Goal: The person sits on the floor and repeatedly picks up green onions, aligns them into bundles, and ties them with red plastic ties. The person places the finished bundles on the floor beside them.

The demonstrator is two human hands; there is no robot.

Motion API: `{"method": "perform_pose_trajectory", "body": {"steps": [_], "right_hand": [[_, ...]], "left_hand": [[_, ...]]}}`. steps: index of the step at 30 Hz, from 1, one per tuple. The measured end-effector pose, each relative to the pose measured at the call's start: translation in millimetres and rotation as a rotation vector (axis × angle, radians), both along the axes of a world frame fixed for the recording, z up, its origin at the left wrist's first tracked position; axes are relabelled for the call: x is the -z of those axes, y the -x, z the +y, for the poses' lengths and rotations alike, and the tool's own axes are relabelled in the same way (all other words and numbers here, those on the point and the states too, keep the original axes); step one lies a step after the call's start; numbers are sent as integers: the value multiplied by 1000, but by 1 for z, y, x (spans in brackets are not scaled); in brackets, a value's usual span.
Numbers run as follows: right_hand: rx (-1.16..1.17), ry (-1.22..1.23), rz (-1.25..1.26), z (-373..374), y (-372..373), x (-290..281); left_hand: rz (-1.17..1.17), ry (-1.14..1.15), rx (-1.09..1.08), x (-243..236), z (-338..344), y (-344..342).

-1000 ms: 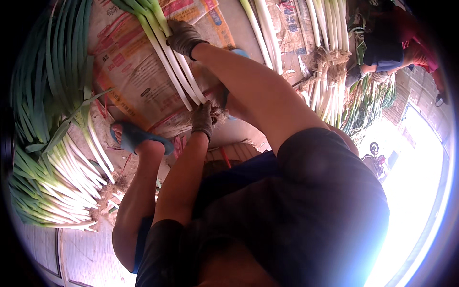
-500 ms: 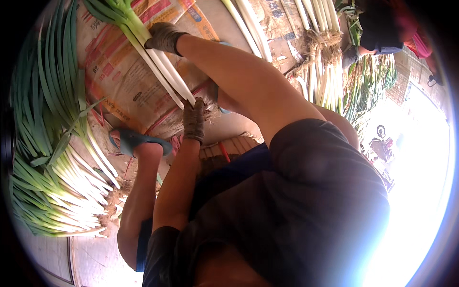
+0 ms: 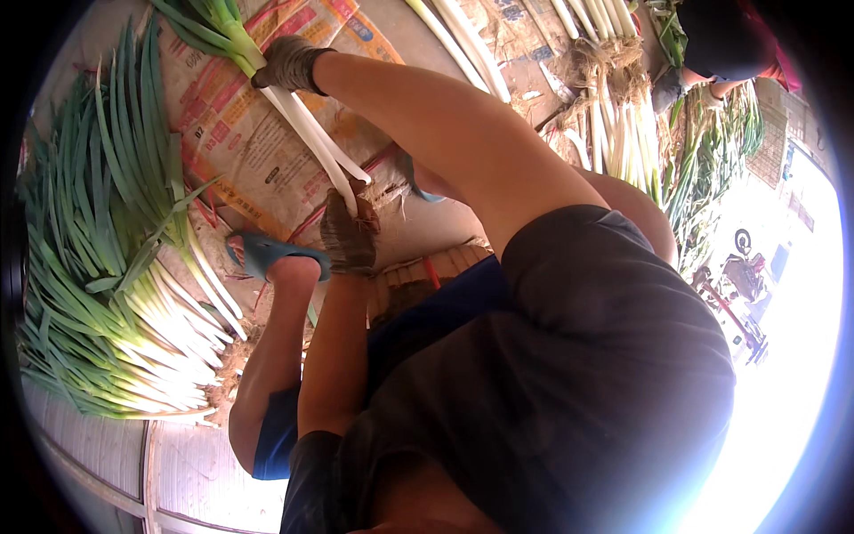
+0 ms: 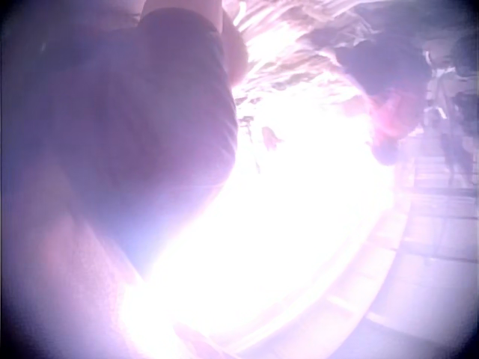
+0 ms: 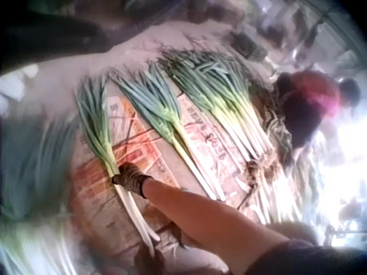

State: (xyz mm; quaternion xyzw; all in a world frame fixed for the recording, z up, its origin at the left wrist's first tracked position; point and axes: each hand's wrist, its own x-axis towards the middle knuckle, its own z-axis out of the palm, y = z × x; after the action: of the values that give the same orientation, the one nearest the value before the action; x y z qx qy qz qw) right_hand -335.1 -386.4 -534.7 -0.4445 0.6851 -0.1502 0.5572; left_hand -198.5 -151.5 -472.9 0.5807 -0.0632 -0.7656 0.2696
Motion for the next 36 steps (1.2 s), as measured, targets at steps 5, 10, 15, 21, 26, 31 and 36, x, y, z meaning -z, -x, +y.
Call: {"method": "perform_pose_trajectory", "body": {"steps": [5,10,15,21,26,31,36], "right_hand": [[-14,22,45,4,-4,-9],[43,83,118,12,-5,5],[18,176,180,15,-14,9],[53,112,180,23,-1,50],[127,145,222,36,-13,70],[87,153,299,33,-10,69],[69,186,326,52,-15,56]], "left_hand": [[-373,247,228,-2,10,3],[-446,181,142,1,10,3],[-115,-332,86,123,82,-74],[-868,182,1017,141,151,-72],[-783,-110,1521,53,35,-40],[-790,148,1535,89,43,-54],[-939,210,1411,83,27,-50]]}}
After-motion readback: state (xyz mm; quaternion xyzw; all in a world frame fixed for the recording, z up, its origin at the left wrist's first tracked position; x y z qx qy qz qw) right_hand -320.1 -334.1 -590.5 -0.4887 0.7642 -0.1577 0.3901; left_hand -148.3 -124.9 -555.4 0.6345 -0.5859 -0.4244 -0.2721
